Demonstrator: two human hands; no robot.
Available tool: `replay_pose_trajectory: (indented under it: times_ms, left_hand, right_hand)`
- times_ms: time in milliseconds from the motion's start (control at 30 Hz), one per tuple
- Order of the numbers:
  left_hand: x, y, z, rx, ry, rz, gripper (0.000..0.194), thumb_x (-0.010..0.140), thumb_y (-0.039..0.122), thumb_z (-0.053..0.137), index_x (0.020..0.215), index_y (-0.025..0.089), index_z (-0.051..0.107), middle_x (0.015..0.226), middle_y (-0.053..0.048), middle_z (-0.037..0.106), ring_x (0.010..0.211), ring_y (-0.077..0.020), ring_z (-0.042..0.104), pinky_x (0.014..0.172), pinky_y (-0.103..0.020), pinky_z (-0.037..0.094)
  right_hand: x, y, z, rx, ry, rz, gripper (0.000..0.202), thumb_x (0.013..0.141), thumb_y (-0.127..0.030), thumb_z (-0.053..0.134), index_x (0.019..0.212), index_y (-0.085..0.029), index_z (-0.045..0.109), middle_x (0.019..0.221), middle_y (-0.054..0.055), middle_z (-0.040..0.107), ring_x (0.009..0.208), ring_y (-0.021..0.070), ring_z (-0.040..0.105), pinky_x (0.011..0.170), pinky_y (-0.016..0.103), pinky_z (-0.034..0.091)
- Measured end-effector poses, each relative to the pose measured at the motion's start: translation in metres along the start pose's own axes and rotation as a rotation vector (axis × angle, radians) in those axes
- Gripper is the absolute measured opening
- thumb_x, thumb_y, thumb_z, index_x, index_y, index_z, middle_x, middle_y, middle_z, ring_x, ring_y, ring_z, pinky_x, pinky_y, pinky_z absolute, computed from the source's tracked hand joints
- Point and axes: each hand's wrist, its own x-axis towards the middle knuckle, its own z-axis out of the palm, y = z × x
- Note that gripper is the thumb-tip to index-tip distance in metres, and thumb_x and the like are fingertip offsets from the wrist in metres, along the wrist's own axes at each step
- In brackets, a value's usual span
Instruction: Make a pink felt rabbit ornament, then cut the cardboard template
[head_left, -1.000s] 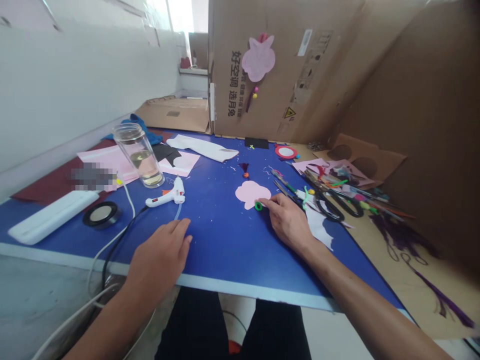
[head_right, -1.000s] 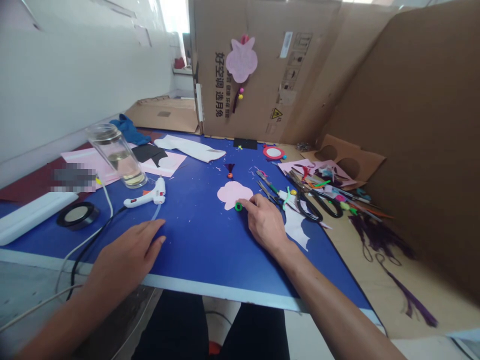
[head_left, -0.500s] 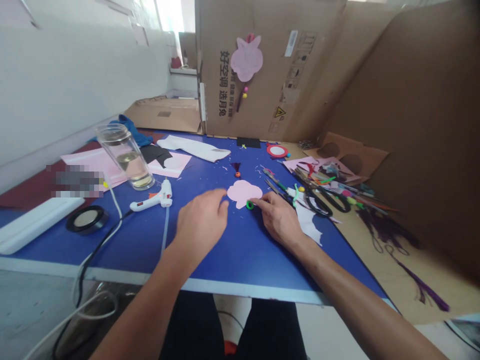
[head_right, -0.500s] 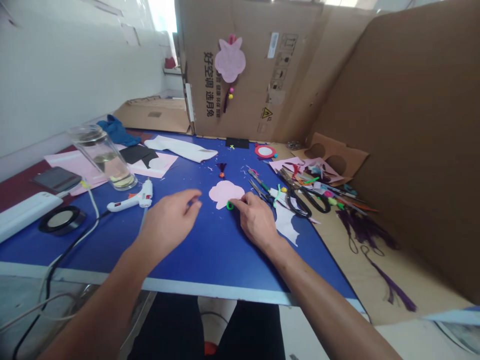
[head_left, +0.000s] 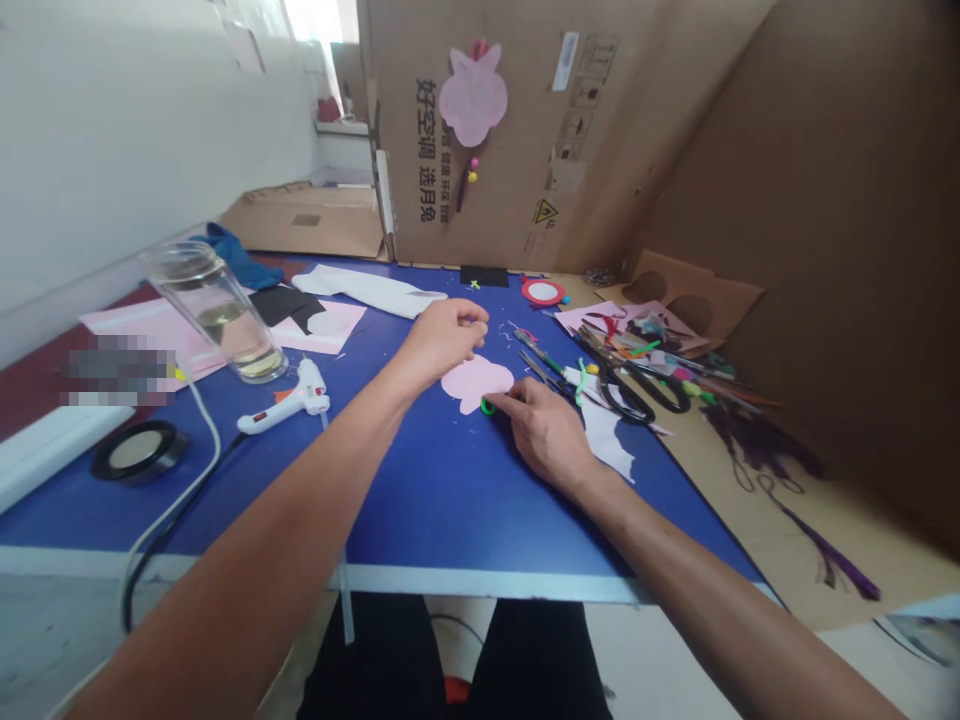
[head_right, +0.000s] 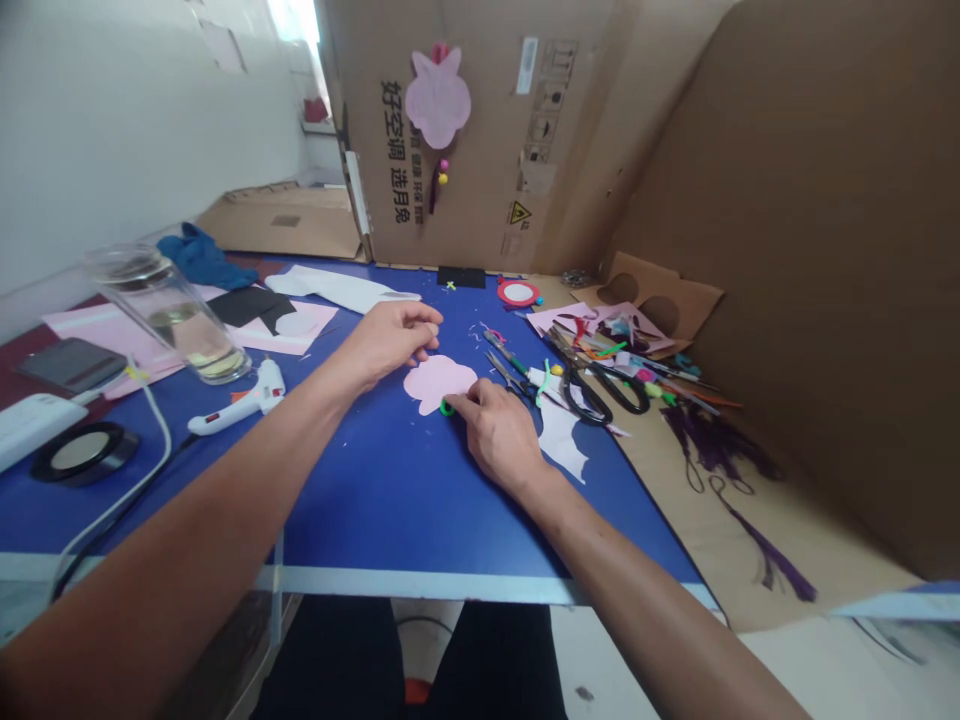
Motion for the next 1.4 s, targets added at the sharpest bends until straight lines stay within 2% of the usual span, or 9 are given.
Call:
replay_pose_trajectory:
  times_ms: [133,233,433,533,733,1000,1100,1233,1400]
  left_hand:
    - [-0.005,-0.010,-0.020,-0.026,-0.013,0.004,0.019,0.096,0.011,0.065,0.110,0.014,0.077,0.090,-0.007,0.078,0.064,-0.0101,0.063,0.063,-0.023,0.051]
    - [-0.006,-0.011,-0.025,-0.032,0.012,0.007,0.018,0.096,0.012,0.064,0.109,0.014,0.077,0.090,-0.008,0.079,0.064,-0.0103,0.063,0.061,-0.023,0.049]
    - [0.003,-0.005,-0.007,-0.043,-0.017,0.040,0.017,0.098,0.011,0.064,0.108,0.013,0.077,0.084,-0.007,0.077,0.064,-0.0108,0.064,0.065,-0.025,0.051]
    - [0.006,-0.011,0.001,-0.058,-0.025,0.080,0.019,0.097,0.009,0.063,0.108,0.012,0.078,0.083,-0.006,0.076,0.063,-0.0101,0.062,0.068,-0.026,0.054]
    - [0.007,-0.041,-0.010,-0.054,0.080,0.044,0.018,0.094,0.008,0.064,0.102,0.016,0.078,0.085,-0.005,0.078,0.067,-0.0112,0.065,0.066,-0.024,0.054]
    - [0.006,-0.070,-0.004,0.063,0.055,0.130,0.019,0.091,0.016,0.062,0.094,0.018,0.080,0.085,-0.005,0.080,0.071,-0.0163,0.070,0.068,-0.028,0.054]
    - [0.004,-0.074,-0.001,0.124,0.061,0.185,0.021,0.090,0.014,0.058,0.087,0.019,0.079,0.083,-0.004,0.080,0.074,-0.0170,0.071,0.072,-0.028,0.054]
    - [0.001,-0.075,0.001,0.195,0.066,0.193,0.023,0.090,0.013,0.059,0.093,0.019,0.081,0.082,-0.003,0.080,0.075,-0.0180,0.072,0.071,-0.029,0.052]
    - [0.001,-0.075,0.000,0.224,0.074,0.188,0.025,0.090,0.012,0.059,0.095,0.020,0.083,0.088,-0.004,0.083,0.080,-0.0189,0.073,0.073,-0.029,0.052]
  right_hand:
    - [0.000,-0.002,-0.002,-0.006,-0.008,0.002,0.049,0.111,-0.013,0.043,0.134,-0.030,0.083,0.107,0.011,0.073,0.089,0.0250,0.064,0.076,0.036,0.044]
    - [0.000,-0.002,-0.002,0.000,-0.011,0.000,0.048,0.110,-0.012,0.045,0.133,-0.030,0.083,0.107,0.010,0.073,0.089,0.0246,0.064,0.076,0.036,0.044]
    - [-0.001,-0.001,0.000,-0.022,-0.011,-0.006,0.049,0.109,-0.011,0.044,0.132,-0.029,0.083,0.107,0.010,0.074,0.088,0.0245,0.065,0.075,0.035,0.046]
    - [-0.001,0.000,-0.002,-0.016,0.001,-0.007,0.051,0.109,-0.010,0.042,0.137,-0.028,0.081,0.109,0.011,0.074,0.089,0.0248,0.066,0.076,0.035,0.047]
    - [0.000,-0.001,-0.003,0.011,0.007,0.044,0.051,0.109,-0.010,0.043,0.138,-0.029,0.081,0.109,0.011,0.073,0.088,0.0242,0.066,0.076,0.034,0.048]
    - [0.000,-0.002,-0.001,-0.010,-0.007,0.016,0.049,0.110,-0.012,0.045,0.138,-0.030,0.081,0.110,0.011,0.073,0.089,0.0244,0.064,0.077,0.035,0.047]
    - [0.000,-0.002,-0.002,-0.020,-0.035,0.015,0.049,0.110,-0.012,0.045,0.137,-0.031,0.081,0.111,0.012,0.073,0.090,0.0249,0.064,0.077,0.036,0.046]
    - [0.002,-0.002,-0.003,-0.012,-0.080,0.031,0.047,0.108,-0.010,0.048,0.134,-0.029,0.083,0.111,0.012,0.073,0.091,0.0257,0.064,0.078,0.036,0.045]
    - [0.001,-0.004,-0.002,0.011,-0.067,0.033,0.048,0.109,-0.011,0.048,0.136,-0.030,0.081,0.112,0.012,0.073,0.092,0.0253,0.065,0.079,0.036,0.046]
